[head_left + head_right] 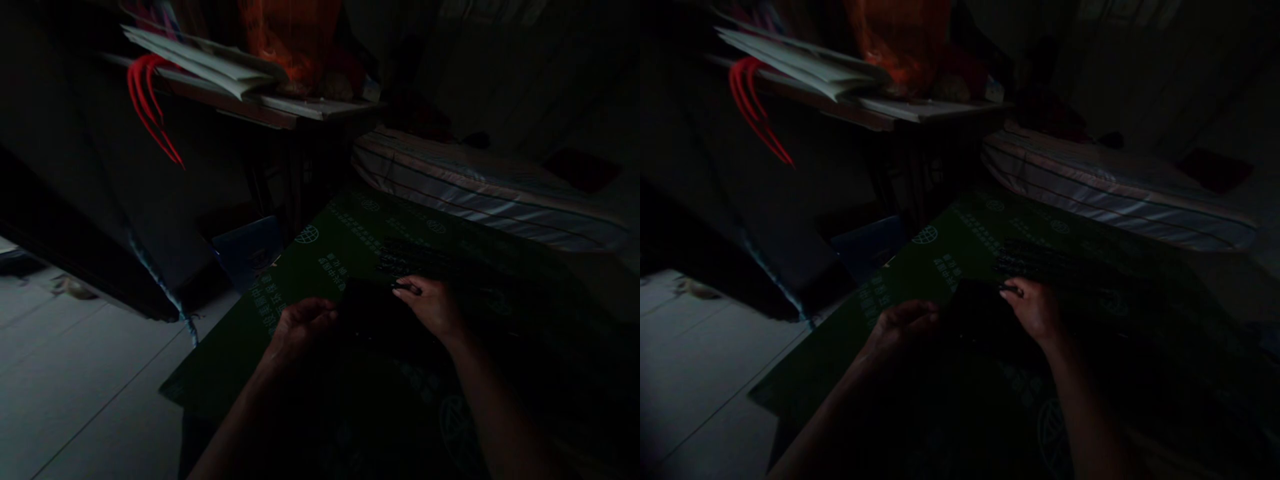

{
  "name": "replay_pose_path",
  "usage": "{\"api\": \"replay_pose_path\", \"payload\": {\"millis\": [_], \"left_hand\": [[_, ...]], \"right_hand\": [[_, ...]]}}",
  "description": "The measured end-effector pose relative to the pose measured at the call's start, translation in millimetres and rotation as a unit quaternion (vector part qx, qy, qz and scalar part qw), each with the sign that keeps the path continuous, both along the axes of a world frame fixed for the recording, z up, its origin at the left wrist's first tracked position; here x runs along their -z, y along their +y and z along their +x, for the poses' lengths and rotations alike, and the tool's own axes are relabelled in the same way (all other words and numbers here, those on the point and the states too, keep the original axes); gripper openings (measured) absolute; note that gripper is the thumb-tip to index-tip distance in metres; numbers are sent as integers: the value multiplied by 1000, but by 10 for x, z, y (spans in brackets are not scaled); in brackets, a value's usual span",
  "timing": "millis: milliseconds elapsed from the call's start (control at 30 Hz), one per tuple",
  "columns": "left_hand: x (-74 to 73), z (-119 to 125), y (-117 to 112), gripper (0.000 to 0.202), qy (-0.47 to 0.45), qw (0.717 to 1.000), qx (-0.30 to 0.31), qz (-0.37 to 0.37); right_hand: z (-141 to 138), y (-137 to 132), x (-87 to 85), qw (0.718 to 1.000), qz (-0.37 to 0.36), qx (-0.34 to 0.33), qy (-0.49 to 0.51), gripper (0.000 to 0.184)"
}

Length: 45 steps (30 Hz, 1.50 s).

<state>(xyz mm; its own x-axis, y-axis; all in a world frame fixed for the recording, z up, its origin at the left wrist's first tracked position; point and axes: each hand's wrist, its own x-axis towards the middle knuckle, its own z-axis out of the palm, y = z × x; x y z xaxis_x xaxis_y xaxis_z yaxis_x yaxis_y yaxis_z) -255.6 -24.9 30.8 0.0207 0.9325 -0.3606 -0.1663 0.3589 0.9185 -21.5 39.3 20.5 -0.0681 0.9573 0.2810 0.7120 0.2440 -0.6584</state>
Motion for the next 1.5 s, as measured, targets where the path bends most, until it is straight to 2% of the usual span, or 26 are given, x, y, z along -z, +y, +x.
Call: {"api": "replay_pose_path", "payload": {"millis": [67,233,433,700,900,1133,1500], "left_hand": [[-1,-3,8,24,6,1000,-4,-3],[46,-26,36,27,10,1000,13,-4],[63,-19,30,28,9,1000,6,-3],[12,-7,37,23,30,1000,7,-5],[67,-13,41,24,21,999,24,-5],[-6,4,34,24,31,999,15,0],[46,1,40,24,18,1000,17,-7]], "right_hand": [[62,156,41,1000,-10,17,-4,21],[12,482,211,998,-51,0,-35,20],[-145,682,353,989,-97,-13,-110,18],[-157,694,329,979,-112,-13,-170,18],[-152,698,327,980,-111,-32,-160,20],[-168,695,306,980,-110,-43,-163,21],[-157,707,333,980,-93,-33,-174,19]]}}
